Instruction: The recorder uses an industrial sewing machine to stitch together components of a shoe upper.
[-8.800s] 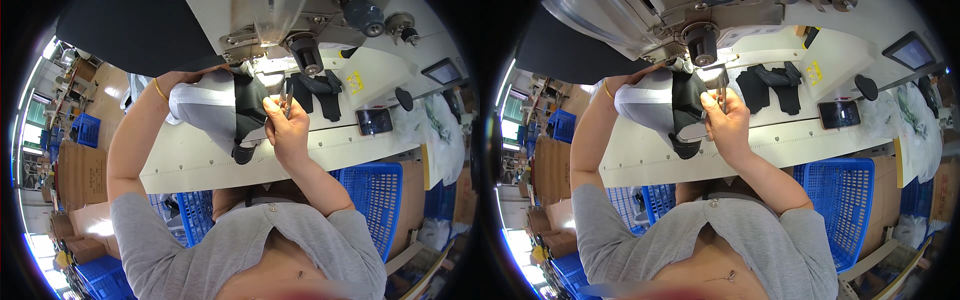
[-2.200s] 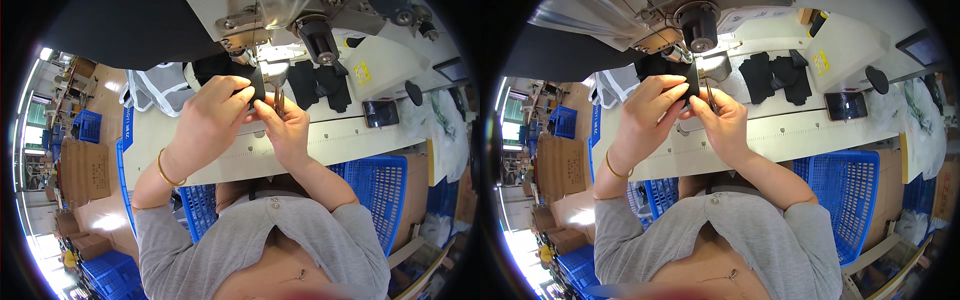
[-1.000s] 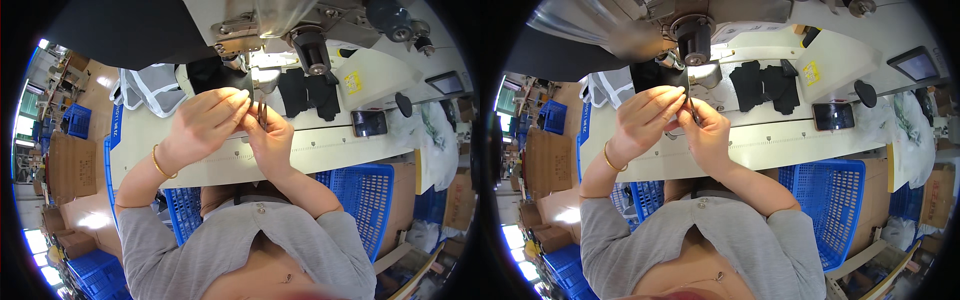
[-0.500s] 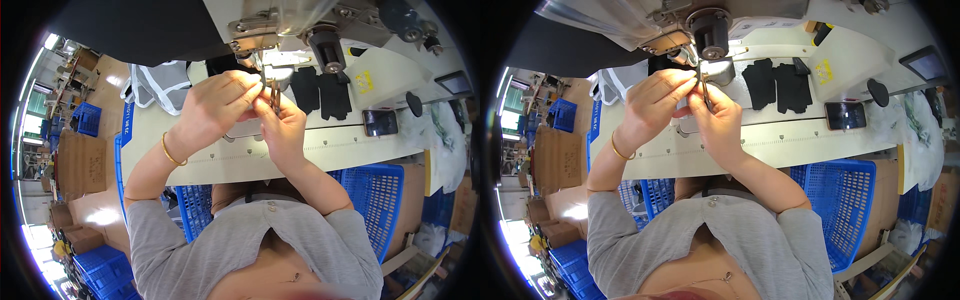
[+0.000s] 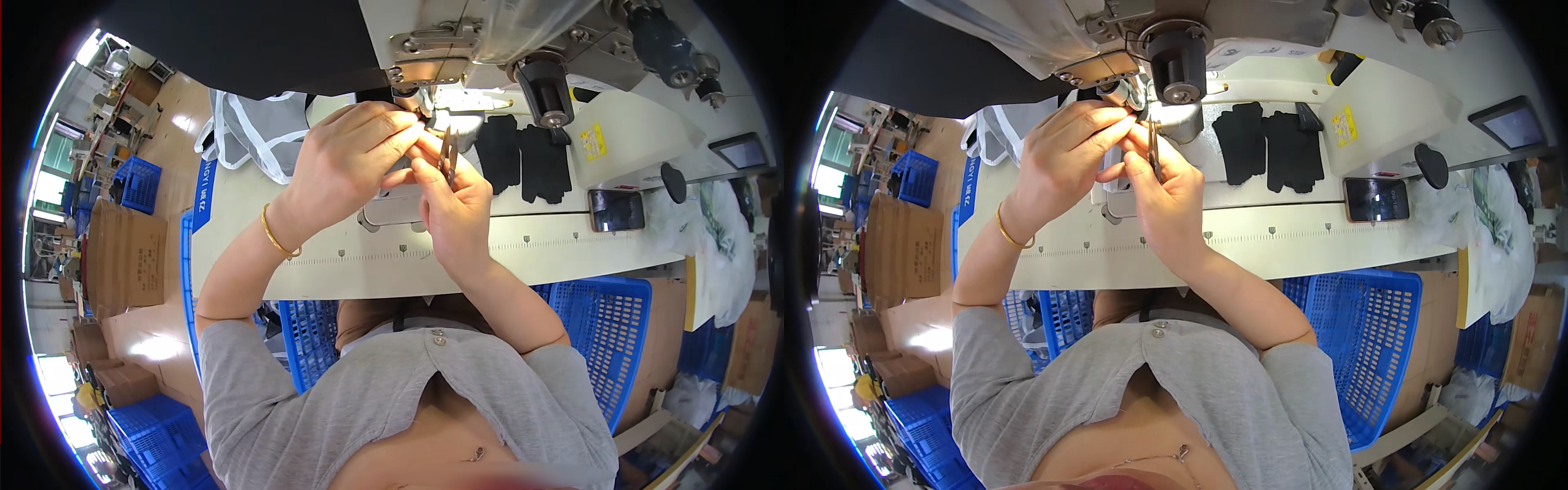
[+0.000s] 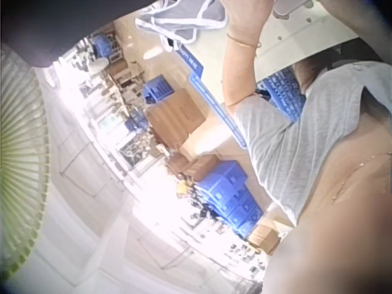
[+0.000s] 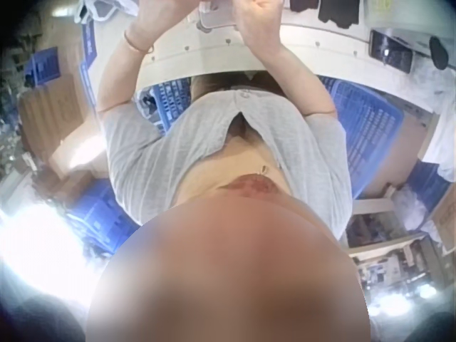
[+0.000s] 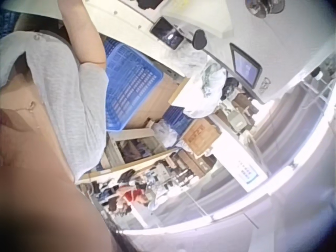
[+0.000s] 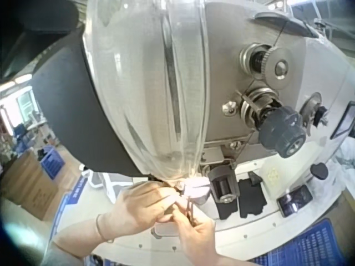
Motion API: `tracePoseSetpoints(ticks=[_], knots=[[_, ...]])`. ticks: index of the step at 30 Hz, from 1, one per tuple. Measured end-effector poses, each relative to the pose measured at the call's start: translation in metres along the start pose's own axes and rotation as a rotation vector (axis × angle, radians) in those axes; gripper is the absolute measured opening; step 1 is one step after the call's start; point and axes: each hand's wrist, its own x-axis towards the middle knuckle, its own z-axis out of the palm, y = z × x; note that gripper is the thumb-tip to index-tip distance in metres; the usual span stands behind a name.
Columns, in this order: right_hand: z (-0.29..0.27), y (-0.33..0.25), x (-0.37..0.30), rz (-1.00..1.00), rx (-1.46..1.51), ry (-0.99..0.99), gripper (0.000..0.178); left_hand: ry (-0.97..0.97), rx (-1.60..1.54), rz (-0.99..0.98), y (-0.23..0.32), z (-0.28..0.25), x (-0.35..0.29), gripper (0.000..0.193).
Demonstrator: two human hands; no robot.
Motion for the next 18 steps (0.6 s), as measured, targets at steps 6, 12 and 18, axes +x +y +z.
tracePoseSetpoints(ticks=[6, 12, 18], knots=[[0.0031, 0.0020, -0.0002, -0.028, 0.017, -0.004, 0.035, -0.027, 0.004, 0.002, -0.0072, -0.0034, -0.0014, 0.046], [0.0024, 0.0003, -0.0007, -0.035, -0.003, -0.025, 0.037, 0.002, -0.011, -0.015, -0.0044, 0.0006, -0.0017, 0.037], [0.0015, 0.0005, -0.0018, -0.076, -0.006, -0.032, 0.036, 0.025, -0.015, -0.024, -0.0034, 0.0004, -0.0001, 0.031]])
